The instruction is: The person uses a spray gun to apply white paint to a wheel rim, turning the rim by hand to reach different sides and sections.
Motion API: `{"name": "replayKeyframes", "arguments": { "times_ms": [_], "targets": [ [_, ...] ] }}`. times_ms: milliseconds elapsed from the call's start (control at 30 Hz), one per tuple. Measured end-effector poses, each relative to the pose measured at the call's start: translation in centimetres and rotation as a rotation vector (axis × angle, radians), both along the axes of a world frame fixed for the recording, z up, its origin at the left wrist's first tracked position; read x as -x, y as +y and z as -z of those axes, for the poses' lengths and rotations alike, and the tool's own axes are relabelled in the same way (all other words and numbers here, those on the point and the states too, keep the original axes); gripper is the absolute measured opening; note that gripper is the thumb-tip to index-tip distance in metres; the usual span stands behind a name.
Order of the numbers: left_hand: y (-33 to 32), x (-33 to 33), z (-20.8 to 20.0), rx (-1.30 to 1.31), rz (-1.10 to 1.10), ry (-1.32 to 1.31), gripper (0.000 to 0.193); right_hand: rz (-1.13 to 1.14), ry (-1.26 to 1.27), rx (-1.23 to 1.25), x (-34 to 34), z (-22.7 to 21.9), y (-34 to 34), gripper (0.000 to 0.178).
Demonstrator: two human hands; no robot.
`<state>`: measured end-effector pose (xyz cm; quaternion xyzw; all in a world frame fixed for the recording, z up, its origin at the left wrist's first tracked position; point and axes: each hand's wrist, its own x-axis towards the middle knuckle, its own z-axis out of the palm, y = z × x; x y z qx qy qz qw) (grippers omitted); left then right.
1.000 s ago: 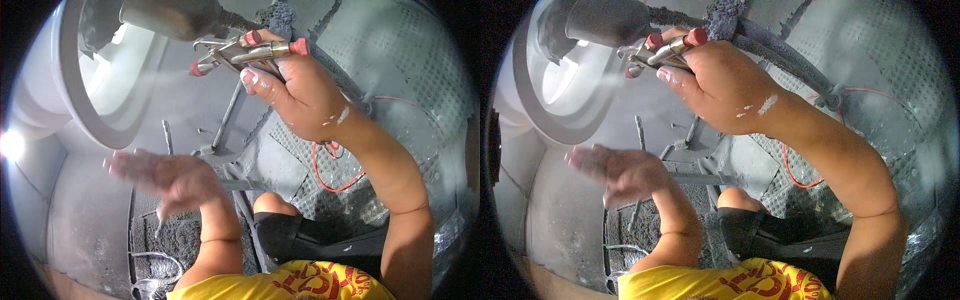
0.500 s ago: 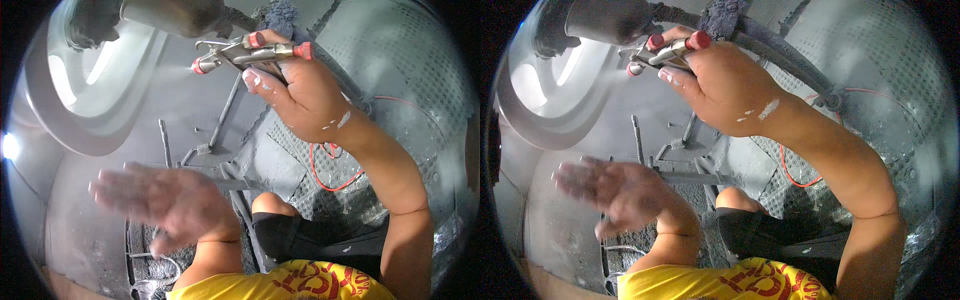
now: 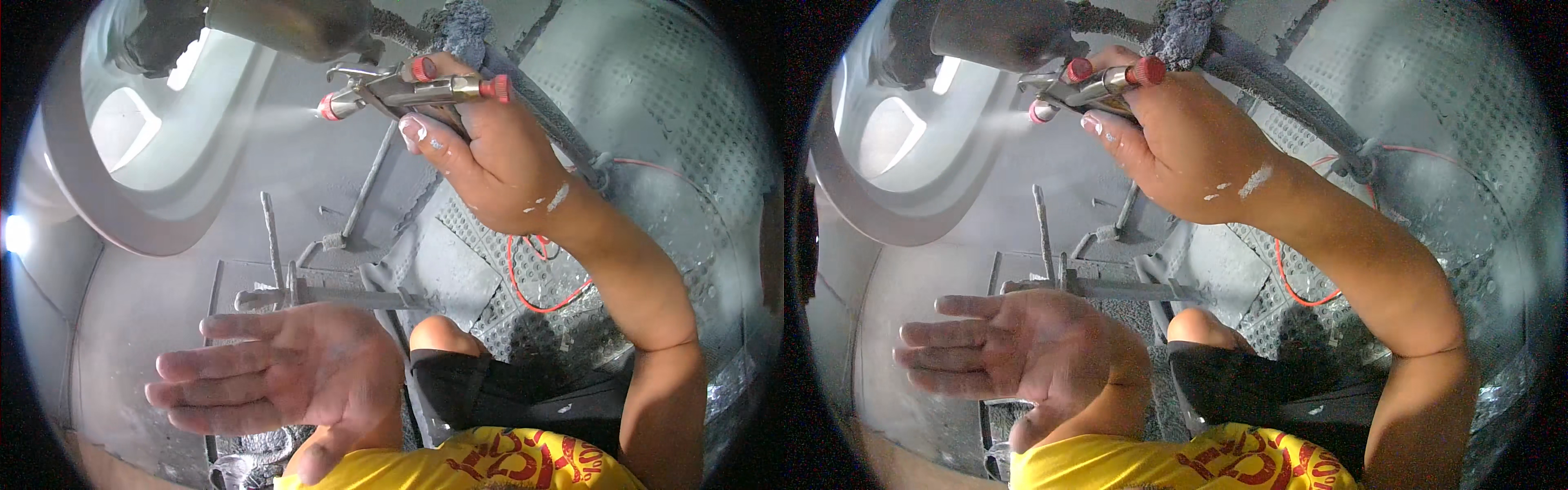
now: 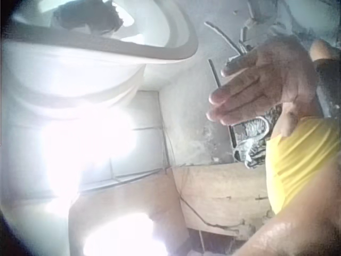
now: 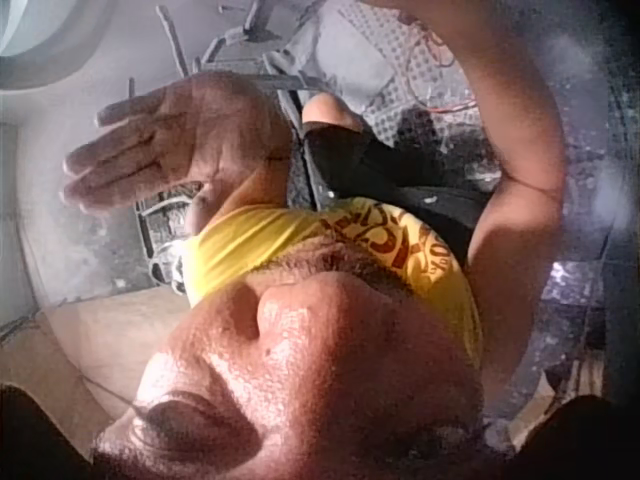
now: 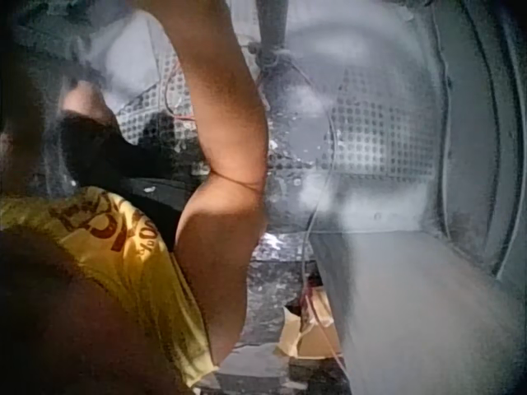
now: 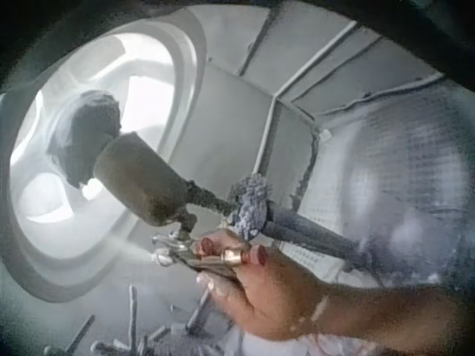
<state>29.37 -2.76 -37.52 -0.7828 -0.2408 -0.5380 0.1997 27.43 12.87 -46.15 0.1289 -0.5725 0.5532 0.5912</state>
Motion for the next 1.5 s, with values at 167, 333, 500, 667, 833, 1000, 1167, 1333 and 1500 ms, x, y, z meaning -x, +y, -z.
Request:
{"name": "replayKeyframes", "arguments": {
  "times_ms": [167,333,500,667,833,1000,1167,1333,1500],
  "targets": [
    [-0.9,2.9,-1.0,-0.111,-0.689,-0.155,0.097,-0.001,0.056,0.038,-0.1,-0.3,-0.4,0.031],
    [-1.5,4.7,-1.3,-0.143,-0.794,-0.142,0.093,0.012,0.039,0.071,-0.5,-0.2,-0.1,0.031],
    [-3.1,6.8,-1.4,-0.074,-0.874,-0.134,0.092,-0.089,0.074,0.152,-0.4,-0.1,0.1,0.029],
    [-3.9,9.6,-1.2,-0.001,-0.955,-0.171,0.085,-0.007,0.164,0.085,0.2,0.4,0.2,0.028],
    [-2.7,10.7,-1.3,-0.079,-0.94,-0.289,0.083,-0.155,0.166,0.059,-0.3,0.1,-0.5,0.025],
    [-2.0,9.5,-2.1,-0.127,-0.791,-0.321,0.088,-0.13,0.133,0.038,0.1,0.5,-0.6,0.021],
    [1.1,0.2,-0.4,-0.106,-0.19,-0.331,0.1,-0.128,0.085,0.139,0.4,1.0,-0.3,0.022],
    [-0.5,1.7,-1.6,-0.137,-0.201,-0.199,0.099,-0.042,0.077,0.143,-0.2,0.8,-0.3,0.026],
    [-2.9,9.3,-2.4,-0.192,-0.76,-0.073,0.085,-0.172,0.095,0.259,-0.1,0.8,-1.5,0.032]
  ]
}}
